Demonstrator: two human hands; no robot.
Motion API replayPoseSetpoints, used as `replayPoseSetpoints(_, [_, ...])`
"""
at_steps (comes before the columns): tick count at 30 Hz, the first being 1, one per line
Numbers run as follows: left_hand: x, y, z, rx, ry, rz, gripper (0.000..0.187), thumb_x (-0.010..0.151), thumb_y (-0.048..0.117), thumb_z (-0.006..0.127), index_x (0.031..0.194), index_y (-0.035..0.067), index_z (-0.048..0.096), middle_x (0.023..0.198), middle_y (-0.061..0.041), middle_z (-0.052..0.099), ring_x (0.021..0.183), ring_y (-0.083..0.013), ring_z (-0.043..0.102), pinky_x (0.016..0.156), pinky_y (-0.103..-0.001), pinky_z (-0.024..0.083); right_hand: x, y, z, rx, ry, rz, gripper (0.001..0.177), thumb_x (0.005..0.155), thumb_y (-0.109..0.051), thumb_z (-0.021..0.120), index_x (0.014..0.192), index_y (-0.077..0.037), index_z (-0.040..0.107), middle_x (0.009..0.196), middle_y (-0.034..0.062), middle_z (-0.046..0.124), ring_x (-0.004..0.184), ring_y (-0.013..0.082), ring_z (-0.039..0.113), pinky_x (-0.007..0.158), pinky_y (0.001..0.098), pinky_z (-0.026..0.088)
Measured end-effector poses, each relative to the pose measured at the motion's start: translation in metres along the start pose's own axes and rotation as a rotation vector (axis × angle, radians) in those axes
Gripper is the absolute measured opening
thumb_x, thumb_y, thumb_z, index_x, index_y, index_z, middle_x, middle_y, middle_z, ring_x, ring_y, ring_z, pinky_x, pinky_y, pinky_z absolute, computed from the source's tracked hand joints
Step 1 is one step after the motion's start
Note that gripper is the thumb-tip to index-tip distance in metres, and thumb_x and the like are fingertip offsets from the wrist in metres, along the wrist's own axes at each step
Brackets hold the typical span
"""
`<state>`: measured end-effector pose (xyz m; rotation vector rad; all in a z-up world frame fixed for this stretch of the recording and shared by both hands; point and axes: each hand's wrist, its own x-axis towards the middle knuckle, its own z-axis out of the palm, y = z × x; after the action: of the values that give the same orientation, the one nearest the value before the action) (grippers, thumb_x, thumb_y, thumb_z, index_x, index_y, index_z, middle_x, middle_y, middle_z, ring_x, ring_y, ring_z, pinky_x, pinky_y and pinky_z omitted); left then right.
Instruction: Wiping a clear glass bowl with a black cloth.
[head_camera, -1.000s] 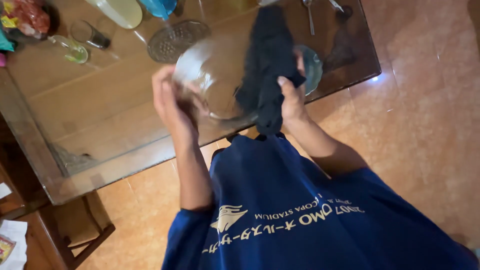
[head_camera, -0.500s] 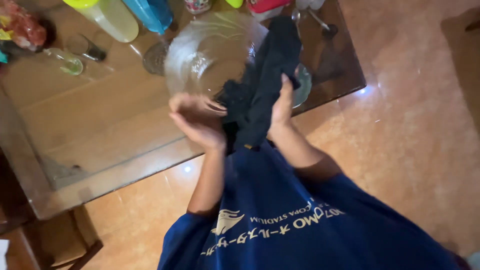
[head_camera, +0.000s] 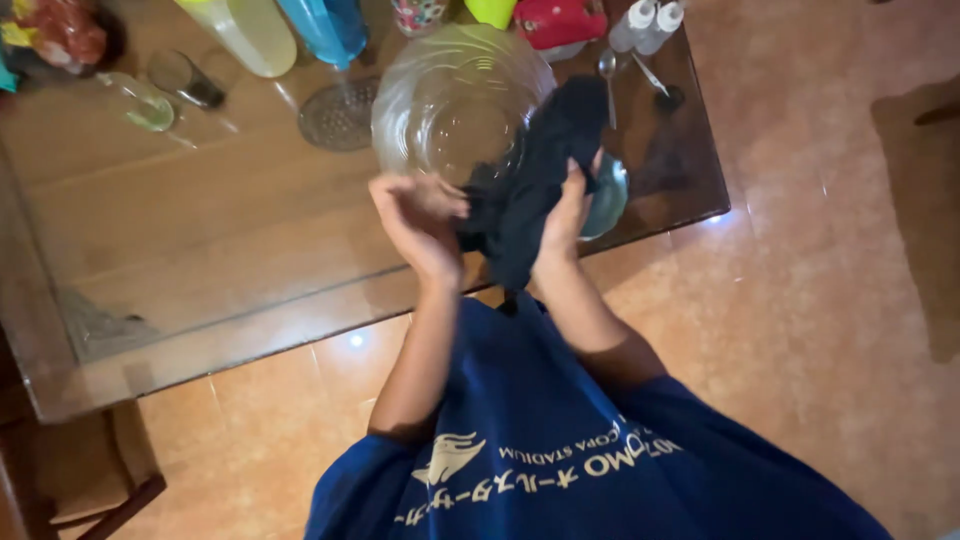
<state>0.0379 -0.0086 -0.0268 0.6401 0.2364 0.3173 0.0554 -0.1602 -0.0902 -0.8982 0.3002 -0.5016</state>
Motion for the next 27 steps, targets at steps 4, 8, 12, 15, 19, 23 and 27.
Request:
replayPoseSetpoints(4, [0.048, 0.041, -0.006, 0.121, -0.096, -0.144, 0.040, 0.102, 0.051, 0.043, 0.118, 0.016, 0.056, 0.091, -0.008, 0.061, 0.055, -0.0196, 0.057, 0.047, -0.030, 0.049, 0.026, -0.025, -0.010, -0.064, -0.189, 0.061, 0.069, 0.096, -0.021, 0.061, 0.158, -0.008, 0.031, 0.146, 0.0124, 0.055, 0.132, 0.0257, 0.055, 0.116, 0.0375, 0.044])
replayPoseSetpoints(8, [0.063, 0.004, -0.032, 0.400, -0.041, -0.037, 0.035, 0.113, 0.042, 0.051, 0.119, 0.008, 0.060, 0.084, -0.009, 0.056, 0.060, -0.0163, 0.051, 0.050, -0.029, 0.042, 0.064, -0.007, -0.010, -0.460, -0.264, 0.064, 0.069, 0.099, -0.029, 0.065, 0.157, 0.002, 0.041, 0.147, 0.0140, 0.057, 0.132, 0.0227, 0.053, 0.117, 0.0358, 0.040])
replayPoseSetpoints(12, [0.020, -0.003, 0.033, 0.242, 0.557, 0.122, 0.025, 0.106, 0.039, 0.043, 0.112, 0.015, 0.049, 0.075, -0.002, 0.059, 0.050, -0.0151, 0.051, 0.043, -0.028, 0.040, 0.008, 0.046, 0.016, -0.378, 0.115, -0.005, 0.064, 0.101, -0.027, 0.064, 0.153, 0.001, 0.041, 0.147, 0.0105, 0.053, 0.131, 0.0206, 0.050, 0.115, 0.0334, 0.036])
replayPoseSetpoints(15, [0.017, -0.005, 0.001, 0.121, 0.473, 0.306, 0.025, 0.108, 0.040, 0.043, 0.112, 0.015, 0.046, 0.072, -0.003, 0.053, 0.053, -0.0183, 0.051, 0.046, -0.031, 0.042, -0.023, 0.042, 0.020, -0.307, -0.006, 0.017, 0.057, 0.102, -0.020, 0.062, 0.151, 0.003, 0.046, 0.142, 0.0127, 0.054, 0.129, 0.0223, 0.052, 0.113, 0.0357, 0.040])
replayPoseSetpoints(19, [0.026, 0.014, -0.022, -0.133, 0.154, 0.176, 0.034, 0.116, 0.046, 0.040, 0.111, 0.013, 0.045, 0.066, -0.002, 0.044, 0.053, -0.0169, 0.048, 0.050, -0.036, 0.045, -0.006, 0.001, 0.035, -0.179, -0.126, 0.091, 0.054, 0.101, -0.017, 0.060, 0.149, 0.003, 0.047, 0.140, 0.0145, 0.057, 0.127, 0.0240, 0.054, 0.113, 0.0376, 0.044])
replayPoseSetpoints(23, [0.051, 0.057, -0.012, 0.222, -0.030, 0.017, 0.044, 0.111, 0.048, 0.035, 0.128, 0.012, 0.052, 0.063, -0.006, 0.049, 0.046, -0.0225, 0.053, 0.043, -0.036, 0.047, 0.033, -0.026, 0.030, -0.214, -0.375, 0.101, 0.057, 0.099, -0.021, 0.058, 0.152, -0.002, 0.044, 0.144, 0.0117, 0.057, 0.132, 0.0219, 0.055, 0.116, 0.0358, 0.043])
replayPoseSetpoints(27, [0.023, 0.035, 0.040, 0.341, 0.156, 0.185, 0.045, 0.107, 0.050, 0.039, 0.132, 0.012, 0.043, 0.066, -0.011, 0.056, 0.042, -0.0240, 0.054, 0.038, -0.037, 0.048, 0.031, -0.033, 0.066, 0.003, -0.206, 0.229, 0.057, 0.102, -0.030, 0.057, 0.150, -0.001, 0.047, 0.140, 0.0130, 0.059, 0.124, 0.0249, 0.060, 0.110, 0.0382, 0.047])
